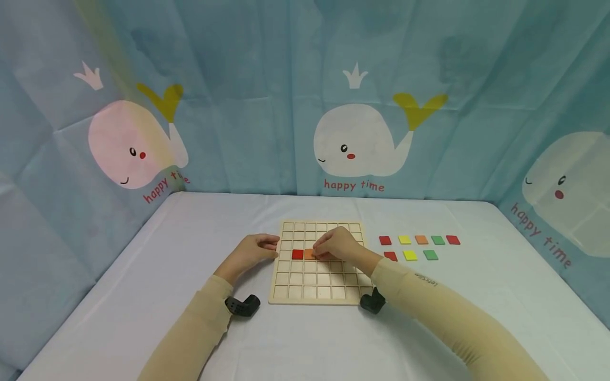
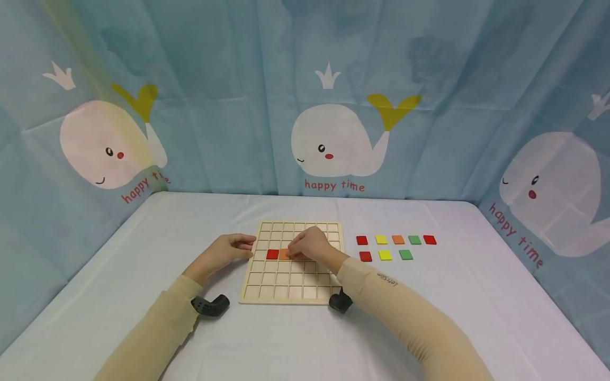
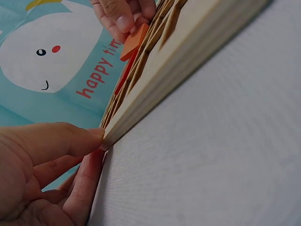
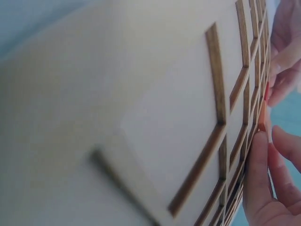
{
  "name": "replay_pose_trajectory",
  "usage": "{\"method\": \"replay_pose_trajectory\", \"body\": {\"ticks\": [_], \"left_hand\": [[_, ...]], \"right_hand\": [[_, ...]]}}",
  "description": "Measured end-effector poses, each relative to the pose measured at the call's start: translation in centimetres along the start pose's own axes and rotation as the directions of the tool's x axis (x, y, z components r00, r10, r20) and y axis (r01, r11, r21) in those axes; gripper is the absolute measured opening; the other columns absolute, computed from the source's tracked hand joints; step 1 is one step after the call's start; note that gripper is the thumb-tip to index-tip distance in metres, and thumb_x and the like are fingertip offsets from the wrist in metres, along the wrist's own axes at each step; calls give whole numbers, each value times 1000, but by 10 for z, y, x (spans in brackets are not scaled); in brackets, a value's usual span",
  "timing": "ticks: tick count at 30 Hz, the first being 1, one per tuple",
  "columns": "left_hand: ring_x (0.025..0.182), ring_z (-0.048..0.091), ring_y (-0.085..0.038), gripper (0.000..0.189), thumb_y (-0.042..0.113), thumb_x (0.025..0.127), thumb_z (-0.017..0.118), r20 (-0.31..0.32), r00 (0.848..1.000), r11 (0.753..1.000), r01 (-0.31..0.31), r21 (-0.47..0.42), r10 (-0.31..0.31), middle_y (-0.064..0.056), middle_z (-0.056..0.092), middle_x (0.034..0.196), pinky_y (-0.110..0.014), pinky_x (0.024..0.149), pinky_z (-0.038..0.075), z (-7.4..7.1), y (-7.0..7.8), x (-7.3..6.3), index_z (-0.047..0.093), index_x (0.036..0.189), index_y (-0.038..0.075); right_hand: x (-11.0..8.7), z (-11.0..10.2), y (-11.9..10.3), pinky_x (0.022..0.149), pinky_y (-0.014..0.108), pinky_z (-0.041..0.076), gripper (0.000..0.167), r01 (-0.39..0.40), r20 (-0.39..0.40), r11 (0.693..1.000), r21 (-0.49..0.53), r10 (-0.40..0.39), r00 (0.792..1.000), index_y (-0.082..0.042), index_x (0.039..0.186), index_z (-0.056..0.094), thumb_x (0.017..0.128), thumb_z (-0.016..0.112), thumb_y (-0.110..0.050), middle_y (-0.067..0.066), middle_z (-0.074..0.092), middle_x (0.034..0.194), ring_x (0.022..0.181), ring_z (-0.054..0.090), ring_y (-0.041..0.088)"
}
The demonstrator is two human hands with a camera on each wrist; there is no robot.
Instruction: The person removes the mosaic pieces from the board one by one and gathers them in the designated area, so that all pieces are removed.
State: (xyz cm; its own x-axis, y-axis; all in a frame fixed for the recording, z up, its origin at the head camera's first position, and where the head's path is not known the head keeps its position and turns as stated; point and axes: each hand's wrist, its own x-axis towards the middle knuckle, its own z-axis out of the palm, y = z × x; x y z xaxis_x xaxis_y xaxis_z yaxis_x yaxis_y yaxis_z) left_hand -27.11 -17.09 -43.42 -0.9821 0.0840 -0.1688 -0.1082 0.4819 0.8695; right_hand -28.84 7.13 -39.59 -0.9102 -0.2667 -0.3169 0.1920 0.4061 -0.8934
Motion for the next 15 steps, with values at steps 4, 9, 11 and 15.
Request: {"method": "replay_pose_trajectory", "body": {"ticks": [4,9,11,15], "left_hand": [[105,64,-21,46,6,87,71,2,1000,1000,1,0,-1,-13,70,115,-31,92,53,0,0,0,62,132,1],[108,64,-22,46,7,88,72,-1,1000,1000,19,7,-19,-14,69,118,-36,96,52,0,1,-1,62,133,3],[108,63,-22,46,7,88,72,-5,1000,1000,25,7,-25,-13,69,118,-34,95,52,0,1,0,62,133,3],[108,64,-22,46,7,88,72,-1,1000,1000,25,-3,-25,-13,69,117,-33,94,52,-1,0,-1,62,133,4]], "right_hand": [[2,2,-1,69,29,62,5,13,-14,1000,5,-13,1000,5,88,73,84,74,1,11,75,88,64,69,12],[2,3,-1,66,30,62,6,27,-21,999,-16,-28,999,5,88,73,84,75,2,14,76,89,61,68,12],[1,3,-1,67,30,62,6,29,-27,1000,-13,-29,999,5,89,73,84,75,2,15,76,89,61,69,13],[-3,-1,-2,70,31,63,8,25,-41,1000,14,-25,999,5,91,73,85,74,1,14,76,91,66,71,14]]}}
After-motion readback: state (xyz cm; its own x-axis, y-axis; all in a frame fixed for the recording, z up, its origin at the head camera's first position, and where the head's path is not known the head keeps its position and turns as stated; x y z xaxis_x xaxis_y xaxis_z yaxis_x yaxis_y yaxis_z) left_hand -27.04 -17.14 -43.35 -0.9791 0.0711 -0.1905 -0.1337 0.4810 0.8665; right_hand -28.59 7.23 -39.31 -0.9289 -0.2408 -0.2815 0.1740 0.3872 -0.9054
